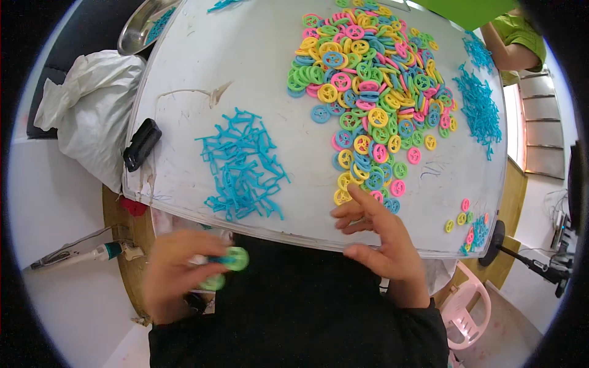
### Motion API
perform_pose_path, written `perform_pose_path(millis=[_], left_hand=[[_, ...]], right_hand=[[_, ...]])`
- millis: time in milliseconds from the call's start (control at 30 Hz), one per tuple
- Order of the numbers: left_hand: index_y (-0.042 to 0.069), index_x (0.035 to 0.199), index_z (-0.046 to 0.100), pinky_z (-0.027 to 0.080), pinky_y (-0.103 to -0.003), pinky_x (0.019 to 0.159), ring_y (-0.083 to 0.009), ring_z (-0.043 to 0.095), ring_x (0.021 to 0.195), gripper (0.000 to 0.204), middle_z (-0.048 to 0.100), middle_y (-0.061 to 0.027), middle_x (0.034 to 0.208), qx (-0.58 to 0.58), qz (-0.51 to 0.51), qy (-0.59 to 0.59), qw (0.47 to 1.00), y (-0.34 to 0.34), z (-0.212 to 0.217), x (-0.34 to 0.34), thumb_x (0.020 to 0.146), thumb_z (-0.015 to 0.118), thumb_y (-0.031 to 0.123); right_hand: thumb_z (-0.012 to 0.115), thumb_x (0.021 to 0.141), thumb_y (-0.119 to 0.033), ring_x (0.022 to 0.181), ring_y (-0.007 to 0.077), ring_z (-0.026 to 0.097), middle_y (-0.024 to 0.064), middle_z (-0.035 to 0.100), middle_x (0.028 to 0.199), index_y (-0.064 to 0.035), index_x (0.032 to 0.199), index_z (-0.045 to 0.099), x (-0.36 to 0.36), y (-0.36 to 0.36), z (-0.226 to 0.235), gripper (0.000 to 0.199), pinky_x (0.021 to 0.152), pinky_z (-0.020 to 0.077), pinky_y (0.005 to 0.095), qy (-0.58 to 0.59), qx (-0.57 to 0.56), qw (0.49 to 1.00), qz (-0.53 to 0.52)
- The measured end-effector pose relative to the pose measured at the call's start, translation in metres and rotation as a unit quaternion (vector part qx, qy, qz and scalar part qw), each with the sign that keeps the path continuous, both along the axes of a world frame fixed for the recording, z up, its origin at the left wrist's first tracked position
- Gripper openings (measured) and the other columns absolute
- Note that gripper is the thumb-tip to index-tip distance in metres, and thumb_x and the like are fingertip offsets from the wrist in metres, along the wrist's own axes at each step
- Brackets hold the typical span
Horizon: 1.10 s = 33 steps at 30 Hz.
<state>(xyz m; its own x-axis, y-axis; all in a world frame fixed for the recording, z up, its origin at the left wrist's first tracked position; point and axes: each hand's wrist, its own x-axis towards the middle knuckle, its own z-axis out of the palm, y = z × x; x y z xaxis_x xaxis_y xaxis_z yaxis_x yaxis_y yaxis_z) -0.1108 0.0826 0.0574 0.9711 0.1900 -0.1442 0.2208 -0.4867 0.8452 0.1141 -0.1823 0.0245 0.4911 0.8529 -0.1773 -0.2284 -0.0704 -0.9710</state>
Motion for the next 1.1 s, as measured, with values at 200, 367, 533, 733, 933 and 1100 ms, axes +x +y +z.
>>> perform_pose_path(millis=[200, 367, 533, 733, 933, 1100], left_hand=[[0.001, 0.109, 0.07, 0.054, -0.038, 0.082, -0.0377, 0.069, 0.093, 0.038, 0.073, -0.0167, 0.098, 0.197, 0.218, 0.268, 0.918, 0.04, -0.053, -0.097, 0.075, 0.08, 0.014], [0.005, 0.108, 0.071, 0.053, -0.039, 0.081, -0.0329, 0.067, 0.089, 0.033, 0.071, -0.0146, 0.096, 0.146, 0.136, 0.312, 0.929, 0.006, -0.054, -0.072, 0.08, 0.078, 0.02], [0.01, 0.097, 0.072, 0.05, -0.038, 0.069, -0.0242, 0.064, 0.081, 0.017, 0.067, -0.0081, 0.089, 0.162, -0.082, -0.072, 0.981, -0.043, 0.002, 0.032, 0.081, 0.069, 0.014], [0.01, 0.101, 0.068, 0.041, -0.042, 0.092, -0.0248, 0.052, 0.109, 0.026, 0.059, -0.0054, 0.114, 0.404, -0.121, -0.06, 0.905, -0.039, -0.031, 0.079, 0.076, 0.061, 0.011], [0.014, 0.096, 0.067, 0.041, -0.045, 0.096, -0.0253, 0.054, 0.111, 0.033, 0.061, -0.002, 0.111, 0.388, -0.123, -0.131, 0.904, -0.029, -0.048, 0.091, 0.064, 0.077, 0.017], [0.013, 0.098, 0.065, 0.04, -0.046, 0.101, -0.0289, 0.055, 0.117, 0.038, 0.064, -0.0041, 0.113, 0.326, -0.119, -0.185, 0.919, -0.029, -0.04, 0.107, 0.063, 0.08, 0.017]], right_hand=[[0.069, 0.08, 0.005, 0.095, 0.0209, 0.065, 0.0125, 0.066, 0.105, -0.0014, 0.131, 0.058, 0.012, -0.003, -0.015, 0.053, 0.08, 0.0538, 0.0319, -0.203, -0.052, 0.977, 0.041], [0.068, 0.079, 0.008, 0.08, 0.0179, 0.063, 0.0114, 0.066, 0.098, -0.001, 0.123, 0.064, 0.012, -0.001, -0.009, 0.045, 0.066, 0.0498, 0.0272, -0.324, -0.099, 0.941, 0.0], [0.068, 0.078, 0.009, 0.076, 0.0175, 0.062, 0.0106, 0.067, 0.094, -0.0002, 0.118, 0.066, 0.012, -0.008, -0.01, 0.041, 0.062, 0.048, 0.0259, -0.342, -0.093, 0.935, -0.019], [0.066, 0.079, 0.011, 0.076, 0.0178, 0.062, 0.0116, 0.067, 0.087, 0.0022, 0.11, 0.068, 0.017, -0.031, -0.001, 0.032, 0.062, 0.0472, 0.0259, -0.421, -0.061, 0.901, -0.089], [0.058, 0.088, 0.009, 0.077, 0.0138, 0.058, 0.0094, 0.062, 0.088, 0.0047, 0.109, 0.066, 0.03, -0.072, -0.012, 0.022, 0.067, 0.045, 0.0244, -0.361, -0.09, 0.904, -0.212], [0.06, 0.087, 0.009, 0.076, 0.0143, 0.058, 0.0101, 0.063, 0.087, 0.0047, 0.107, 0.067, 0.028, -0.062, -0.018, 0.022, 0.066, 0.0451, 0.0249, -0.356, -0.093, 0.91, -0.192]])
